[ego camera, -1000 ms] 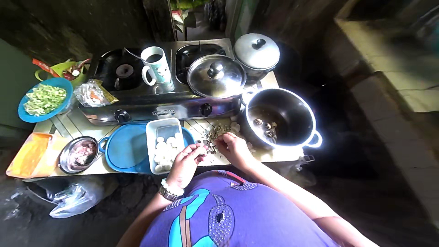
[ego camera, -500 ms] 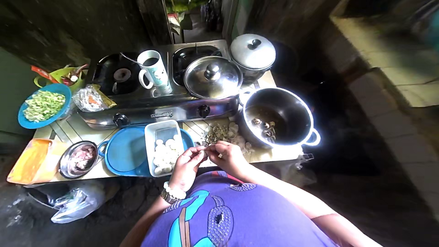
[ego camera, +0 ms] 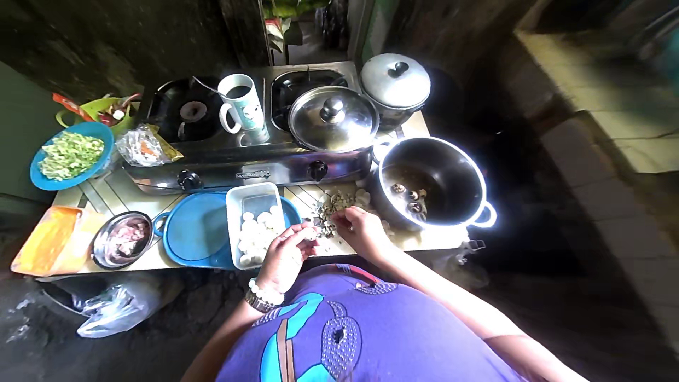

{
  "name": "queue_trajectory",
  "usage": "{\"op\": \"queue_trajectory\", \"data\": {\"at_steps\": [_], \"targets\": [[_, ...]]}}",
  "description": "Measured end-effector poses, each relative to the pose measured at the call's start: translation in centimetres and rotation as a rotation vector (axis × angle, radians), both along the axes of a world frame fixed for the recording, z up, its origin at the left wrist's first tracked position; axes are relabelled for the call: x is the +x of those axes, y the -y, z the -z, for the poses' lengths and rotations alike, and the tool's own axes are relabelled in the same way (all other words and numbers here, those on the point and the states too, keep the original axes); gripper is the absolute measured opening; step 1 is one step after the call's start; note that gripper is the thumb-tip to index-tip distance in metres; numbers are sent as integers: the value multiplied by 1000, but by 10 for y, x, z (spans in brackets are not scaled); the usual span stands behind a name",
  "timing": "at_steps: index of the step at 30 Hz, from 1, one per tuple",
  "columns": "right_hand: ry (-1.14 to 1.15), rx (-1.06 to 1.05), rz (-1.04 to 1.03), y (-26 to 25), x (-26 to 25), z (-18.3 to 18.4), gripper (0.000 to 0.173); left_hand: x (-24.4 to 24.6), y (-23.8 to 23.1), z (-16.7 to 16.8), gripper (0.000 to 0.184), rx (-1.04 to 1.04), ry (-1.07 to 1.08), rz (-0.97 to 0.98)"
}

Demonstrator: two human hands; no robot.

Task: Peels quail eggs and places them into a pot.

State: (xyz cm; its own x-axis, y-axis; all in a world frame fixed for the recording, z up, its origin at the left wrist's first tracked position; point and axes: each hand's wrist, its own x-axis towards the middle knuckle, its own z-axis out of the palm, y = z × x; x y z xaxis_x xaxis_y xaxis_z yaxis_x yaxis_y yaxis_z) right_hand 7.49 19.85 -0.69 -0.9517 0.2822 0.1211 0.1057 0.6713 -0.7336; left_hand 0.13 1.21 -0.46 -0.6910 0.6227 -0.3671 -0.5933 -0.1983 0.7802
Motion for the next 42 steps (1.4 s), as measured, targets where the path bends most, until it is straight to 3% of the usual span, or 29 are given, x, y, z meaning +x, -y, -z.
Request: {"op": "queue_trajectory", "data": {"at_steps": [2,7,15,26,36,42], "targets": [[120,-30,-53,-3,-2,-5,26,1,-1,-4,27,9,8,-15],[-222,-108,-142,10,1,-2,22,3,-2,1,27,24,-104,-11],[-344,-39,-158,19,2,3,14,8,-1,2,28,-20,-161,28],[-169,-81,25,10,-2,4,17,4,2,6,29,85,-77,57],[-169,-105,-3,9,2,-1,18,2,-2,4,19,-24,-120,14],[-160,-104,34,2,4,0,18,2,1,9,24,82,-90,12]]}}
